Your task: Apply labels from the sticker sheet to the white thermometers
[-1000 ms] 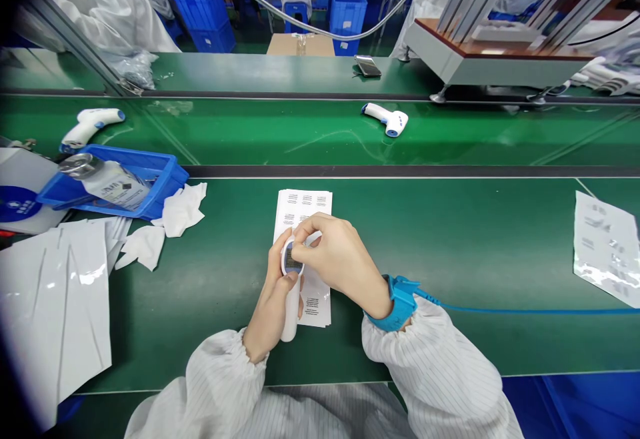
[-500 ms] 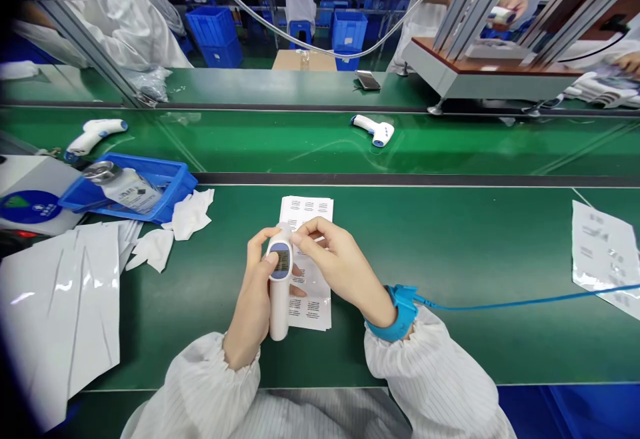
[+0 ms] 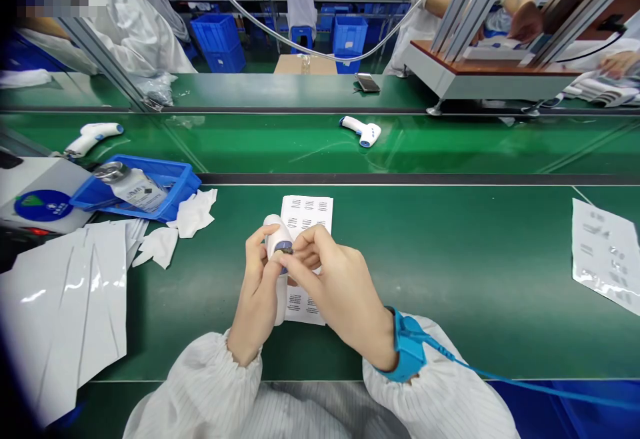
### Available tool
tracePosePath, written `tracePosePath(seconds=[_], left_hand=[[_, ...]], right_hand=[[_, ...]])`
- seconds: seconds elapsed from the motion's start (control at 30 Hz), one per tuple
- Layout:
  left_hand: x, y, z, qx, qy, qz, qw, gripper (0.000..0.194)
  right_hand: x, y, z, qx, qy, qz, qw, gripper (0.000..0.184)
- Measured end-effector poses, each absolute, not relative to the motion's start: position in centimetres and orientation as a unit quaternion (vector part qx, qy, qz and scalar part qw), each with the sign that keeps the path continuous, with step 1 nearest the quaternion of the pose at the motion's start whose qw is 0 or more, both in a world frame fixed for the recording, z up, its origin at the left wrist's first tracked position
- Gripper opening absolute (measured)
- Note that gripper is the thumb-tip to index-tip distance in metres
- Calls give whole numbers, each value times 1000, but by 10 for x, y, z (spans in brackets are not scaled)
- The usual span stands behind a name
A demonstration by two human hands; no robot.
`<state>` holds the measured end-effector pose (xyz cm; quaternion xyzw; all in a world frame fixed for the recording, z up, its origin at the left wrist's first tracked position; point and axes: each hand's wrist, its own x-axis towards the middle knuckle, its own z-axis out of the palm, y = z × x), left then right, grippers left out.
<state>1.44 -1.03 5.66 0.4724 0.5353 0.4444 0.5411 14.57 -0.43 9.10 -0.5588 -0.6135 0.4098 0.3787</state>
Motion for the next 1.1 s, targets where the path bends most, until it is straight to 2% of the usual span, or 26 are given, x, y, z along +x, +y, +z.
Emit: tracePosePath(seconds=[0.2, 0.33, 0.4, 0.47, 0.53, 0.67, 0.73, 0.87, 1.0, 1.1], left_hand=[[13, -8, 63, 404, 521, 425, 621, 36], [8, -4, 70, 328, 485, 407, 702, 42], [6, -4, 72, 336, 461, 402, 716, 57], [5, -7, 72, 370, 440, 405, 711, 74], [4, -11, 72, 408, 434, 414, 688, 80], [3, -17, 73, 442, 449, 408, 661, 80], [3, -19, 74, 434, 442, 394, 679, 81], [4, -16, 74, 421, 426, 410, 688, 81], [2, -12, 74, 417, 419, 415, 692, 82], [-1, -11, 76, 408, 420, 405, 702, 81]], right_hand=[[154, 8, 90, -474, -475, 613, 417, 22], [158, 12, 85, -497, -491, 530, 480, 16], [155, 10, 83, -512, -544, 469, 472, 20], [150, 8, 82, -502, -614, 420, 442, 32], [145, 6, 81, -478, -663, 384, 429, 36], [141, 9, 82, -469, -666, 343, 467, 11], [141, 11, 83, -473, -658, 329, 484, 7], [138, 13, 83, -487, -645, 358, 469, 9], [137, 10, 82, -478, -646, 440, 400, 35], [142, 9, 84, -454, -664, 475, 356, 42]])
